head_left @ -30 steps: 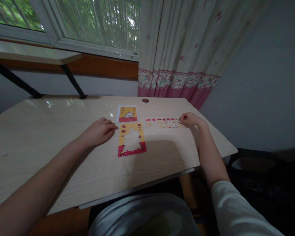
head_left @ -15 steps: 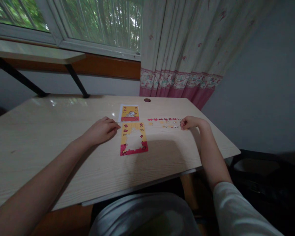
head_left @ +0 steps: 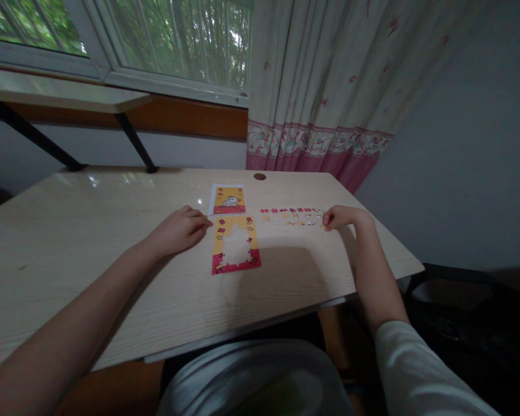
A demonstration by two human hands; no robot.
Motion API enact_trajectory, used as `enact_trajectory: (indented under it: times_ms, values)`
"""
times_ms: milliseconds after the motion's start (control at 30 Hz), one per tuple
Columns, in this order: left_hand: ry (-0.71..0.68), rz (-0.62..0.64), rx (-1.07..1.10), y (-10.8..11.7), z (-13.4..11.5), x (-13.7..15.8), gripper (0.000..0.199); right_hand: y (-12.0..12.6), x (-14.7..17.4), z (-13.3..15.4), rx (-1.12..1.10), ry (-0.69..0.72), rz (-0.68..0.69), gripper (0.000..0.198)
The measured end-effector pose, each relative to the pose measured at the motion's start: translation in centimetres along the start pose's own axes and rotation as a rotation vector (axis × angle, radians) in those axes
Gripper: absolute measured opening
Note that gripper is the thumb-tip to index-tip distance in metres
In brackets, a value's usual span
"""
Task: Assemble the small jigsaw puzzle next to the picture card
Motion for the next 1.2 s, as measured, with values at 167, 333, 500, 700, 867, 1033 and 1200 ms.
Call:
enact_trajectory:
  times_ms: [167, 333, 500, 700, 867, 1033, 1200]
  values:
    - [0.004, -0.001, 0.000, 0.1, 0.0, 0.0, 0.038, 0.0, 0.3, 0.7, -0.048, 0.025, -0.003, 0.020]
    - [-0.001, -0.010, 0.009, 0.2, 0.0, 0.0, 0.037, -0.2, 0.4, 1.2, -0.096, 0.044, 0.013, 0.022]
    - [-0.002, 0.011, -0.014, 0.3, -0.4, -0.1, 0.037, -0.4, 1.2, 2.8, -0.219, 0.096, 0.060, 0.033]
    - [0.031, -0.066, 0.097, 1.2, -0.9, -0.4, 0.035, 1.5, 1.6, 10.2, -0.503, 0.282, -0.170, 0.039]
    - [0.078, -0.135, 0.293, 2.0, -2.5, -0.7, 0.030, -0.5, 1.2, 17.1, -0.876, 0.375, -0.267, 0.033]
    - [0.150, -0.167, 0.460, 1.9, -5.1, -1.1, 0.026, -5.0, 1.5, 21.7, -1.149, 0.390, -0.166, 0.036]
    - [0.244, -0.209, 0.576, 1.6, -5.9, -1.4, 0.022, -7.4, 1.8, 23.2, -1.215, 0.351, -0.160, 0.040]
Point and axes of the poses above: each hand's wrist, its own x-axis away from the middle knuckle, its own y-axis out of the back of the hand, z = x × y, the point moved 10 cm from there along -x, towards the middle knuckle, and after that the axes turned 15 degrees about -z, right-handed, at the moved point
